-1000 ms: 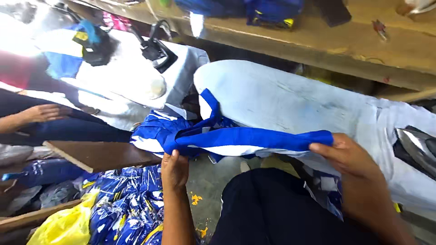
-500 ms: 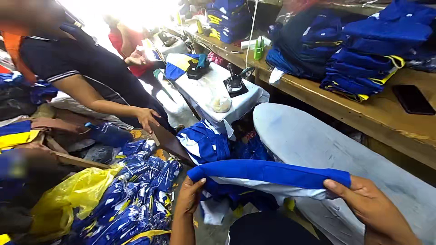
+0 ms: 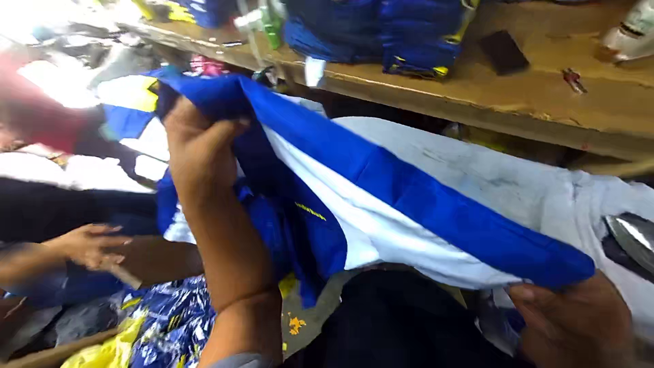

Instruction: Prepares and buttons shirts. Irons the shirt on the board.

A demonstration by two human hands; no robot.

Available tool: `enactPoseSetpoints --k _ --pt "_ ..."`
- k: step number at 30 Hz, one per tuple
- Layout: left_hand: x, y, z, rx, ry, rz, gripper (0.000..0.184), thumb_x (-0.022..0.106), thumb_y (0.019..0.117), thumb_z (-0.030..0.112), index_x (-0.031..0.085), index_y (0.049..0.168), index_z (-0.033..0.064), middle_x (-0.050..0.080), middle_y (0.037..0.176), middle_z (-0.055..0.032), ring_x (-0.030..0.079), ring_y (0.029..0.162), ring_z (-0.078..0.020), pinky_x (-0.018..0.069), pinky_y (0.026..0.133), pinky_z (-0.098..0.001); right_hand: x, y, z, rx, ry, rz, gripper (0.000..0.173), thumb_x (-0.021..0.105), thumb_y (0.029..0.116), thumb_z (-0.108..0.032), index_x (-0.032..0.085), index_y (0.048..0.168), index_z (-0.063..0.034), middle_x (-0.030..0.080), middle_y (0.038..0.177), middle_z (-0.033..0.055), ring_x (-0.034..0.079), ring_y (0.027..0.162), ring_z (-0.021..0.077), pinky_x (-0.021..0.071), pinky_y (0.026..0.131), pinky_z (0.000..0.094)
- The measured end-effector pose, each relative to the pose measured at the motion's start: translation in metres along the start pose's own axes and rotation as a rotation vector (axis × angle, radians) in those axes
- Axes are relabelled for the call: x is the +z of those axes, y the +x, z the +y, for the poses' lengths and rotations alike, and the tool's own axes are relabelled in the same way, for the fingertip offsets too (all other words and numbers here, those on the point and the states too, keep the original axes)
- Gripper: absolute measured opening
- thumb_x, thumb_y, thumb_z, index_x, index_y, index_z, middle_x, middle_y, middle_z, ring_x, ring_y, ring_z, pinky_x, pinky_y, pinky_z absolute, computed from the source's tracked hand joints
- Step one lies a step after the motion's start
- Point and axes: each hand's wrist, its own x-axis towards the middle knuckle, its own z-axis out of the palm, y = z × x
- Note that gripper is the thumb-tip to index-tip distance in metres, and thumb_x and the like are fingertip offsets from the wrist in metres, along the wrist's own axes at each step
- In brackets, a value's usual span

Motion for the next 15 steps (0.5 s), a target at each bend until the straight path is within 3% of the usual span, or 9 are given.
enactPoseSetpoints --k 4,7,9,11,13,15 --pt "0.120 0.089 -0.050 -0.011 -0.015 -0.227 0.027 0.065 0.0920 0.004 0.062 0.117 0.0136 0.070 0.111 0.0147 0.065 0.107 -0.0003 0.0542 0.098 -0.0278 -0.062 0.010 0.020 0.025 0.071 0.245 0.028 0.073 0.0944 -0.016 0.073 0.120 -0.0270 0.075 0.114 -0.0122 0.070 0.104 0.0014 0.0600 0.093 0.0238" --pt "0.224 0.117 -0.105 -0.134 0.077 -0.381 0.039 0.064 0.0953 0.008 0.056 0.132 -0.0023 0.066 0.123 -0.0036 0.063 0.112 -0.0037 0.0527 0.100 -0.0260 -0.117 0.012 0.046 0.214 0.072 0.480 0.023 0.075 0.0909 -0.014 0.075 0.111 -0.0250 0.076 0.104 -0.0098 0.072 0.096 0.0041 0.0619 0.089 0.0290" --pt "0.288 0.117 -0.154 -0.225 0.178 -0.513 0.045 0.062 0.0971 0.008 0.052 0.138 -0.0078 0.064 0.127 -0.0183 0.063 0.114 -0.0150 0.0515 0.101 -0.0326 -0.157 0.014 0.078 0.390 0.068 0.644 0.023 0.066 0.0919 -0.004 0.070 0.111 -0.0164 0.075 0.099 -0.0058 0.072 0.091 0.0069 0.0621 0.085 0.0313" --pt "0.345 0.103 -0.203 -0.366 0.307 -0.659 0.040 0.061 0.0980 0.005 0.055 0.133 -0.0110 0.065 0.123 -0.0283 0.065 0.113 -0.0313 0.0501 0.103 -0.0462 -0.196 0.012 0.123 0.598 0.139 0.807 0.022 0.051 0.1005 0.002 0.061 0.119 -0.0065 0.072 0.100 0.0012 0.071 0.090 0.0108 0.0614 0.082 0.0330" --pt "0.389 0.084 -0.242 -0.529 0.422 -0.814 0.035 0.060 0.1004 0.005 0.056 0.131 -0.0118 0.063 0.124 -0.0322 0.062 0.119 -0.0419 0.0459 0.106 -0.0555 -0.227 0.009 0.163 0.787 0.241 0.959 0.023 0.046 0.1064 -0.001 0.052 0.128 -0.0026 0.066 0.107 0.0071 0.067 0.094 0.0143 0.0585 0.085 0.0339" --pt "0.414 0.068 -0.267 -0.629 0.492 -0.897 0.035 0.059 0.1020 0.007 0.057 0.131 -0.0112 0.062 0.126 -0.0336 0.059 0.122 -0.0464 0.0432 0.108 -0.0603 -0.243 0.007 0.185 0.906 0.268 1.036 0.023 0.046 0.1067 -0.002 0.050 0.129 -0.0022 0.065 0.107 0.0085 0.067 0.091 0.0144 0.0583 0.082 0.0328"
